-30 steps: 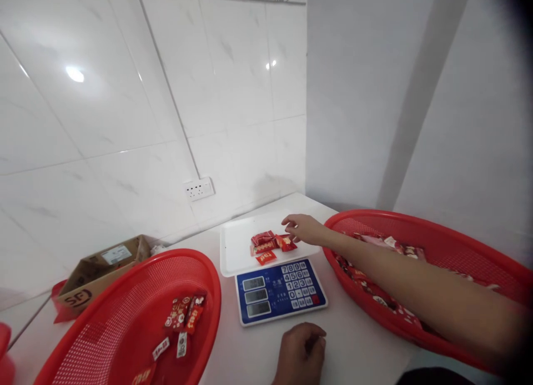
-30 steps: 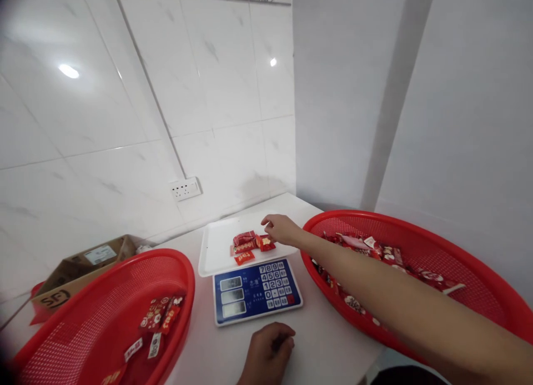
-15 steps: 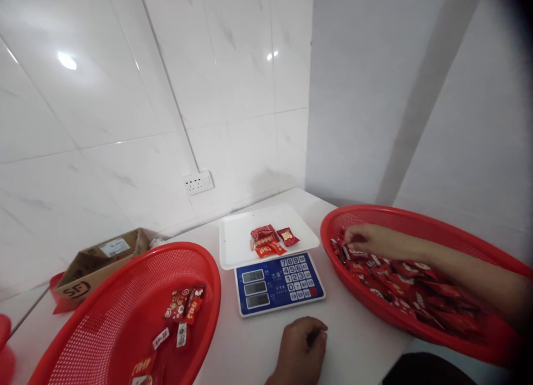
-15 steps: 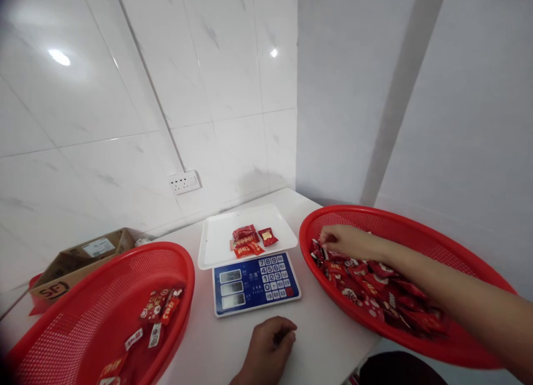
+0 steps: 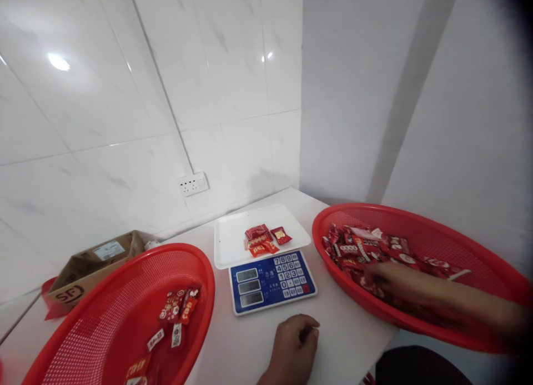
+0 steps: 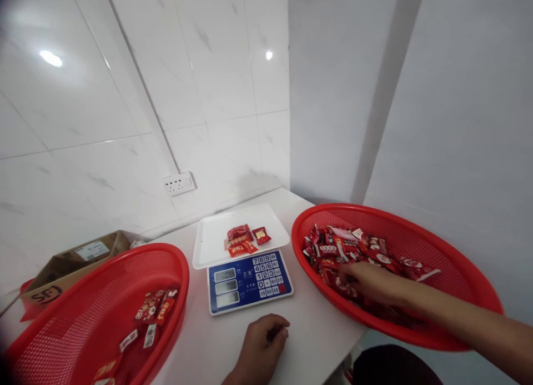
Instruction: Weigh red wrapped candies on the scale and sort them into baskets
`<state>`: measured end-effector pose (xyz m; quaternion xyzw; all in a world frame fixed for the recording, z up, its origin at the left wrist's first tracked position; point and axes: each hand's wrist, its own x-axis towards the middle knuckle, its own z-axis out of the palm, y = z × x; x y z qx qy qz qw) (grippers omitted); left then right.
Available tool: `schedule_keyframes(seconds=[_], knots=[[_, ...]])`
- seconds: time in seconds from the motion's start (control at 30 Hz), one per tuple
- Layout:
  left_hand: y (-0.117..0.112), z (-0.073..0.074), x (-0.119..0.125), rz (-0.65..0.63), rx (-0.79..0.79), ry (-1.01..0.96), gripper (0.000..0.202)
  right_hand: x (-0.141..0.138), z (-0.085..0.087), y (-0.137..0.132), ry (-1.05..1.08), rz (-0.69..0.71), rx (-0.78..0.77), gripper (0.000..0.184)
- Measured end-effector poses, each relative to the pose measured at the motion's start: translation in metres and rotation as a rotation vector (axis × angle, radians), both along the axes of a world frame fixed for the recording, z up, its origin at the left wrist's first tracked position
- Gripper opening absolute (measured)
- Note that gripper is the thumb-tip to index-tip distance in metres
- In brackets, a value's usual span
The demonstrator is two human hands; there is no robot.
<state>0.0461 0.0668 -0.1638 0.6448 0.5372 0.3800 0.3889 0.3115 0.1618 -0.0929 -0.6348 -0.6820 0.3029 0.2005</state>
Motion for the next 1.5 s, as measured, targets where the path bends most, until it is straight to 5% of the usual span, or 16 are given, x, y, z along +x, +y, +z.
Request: schedule_keyframes(seconds=[0.13, 0.43, 0.63, 0.83, 0.97, 1.17, 1.37, 1.5], knots=[[0.001, -0.002, 0.001, -0.024, 0.028, -0.004, 0.018, 0.014, 0.024, 0.016, 0.023, 0.221, 0.028, 0.007], [0.005, -0.013, 0.004, -0.047, 0.048, -0.02, 0.018, 0.007, 0.068, 0.017, 0.117, 0.152, 0.094, 0.013], [0.005, -0.015, 0.003, -0.043, 0.028, 0.003, 0.019, -0.044, 0.081, 0.028, 0.233, 0.238, 0.111, 0.02], [0.004, -0.016, 0.004, -0.006, 0.049, 0.0, 0.02, -0.125, 0.075, 0.046, 0.31, 0.24, 0.108, 0.027], [0.002, -0.01, 0.004, 0.013, 0.037, -0.011, 0.02, -0.148, 0.071, 0.035, 0.343, 0.261, 0.145, 0.038], [-0.004, 0.002, 0.004, -0.017, -0.04, -0.114, 0.022, -0.135, 0.037, -0.03, 0.472, 0.316, 0.083, 0.035], [-0.008, 0.011, 0.004, -0.245, -0.078, -0.586, 0.09, -0.126, -0.041, -0.075, 0.787, 0.075, -0.107, 0.04], [-0.009, 0.019, 0.006, -0.227, -0.116, -0.5, 0.076, -0.127, -0.076, -0.082, 1.177, -0.008, -0.282, 0.037]])
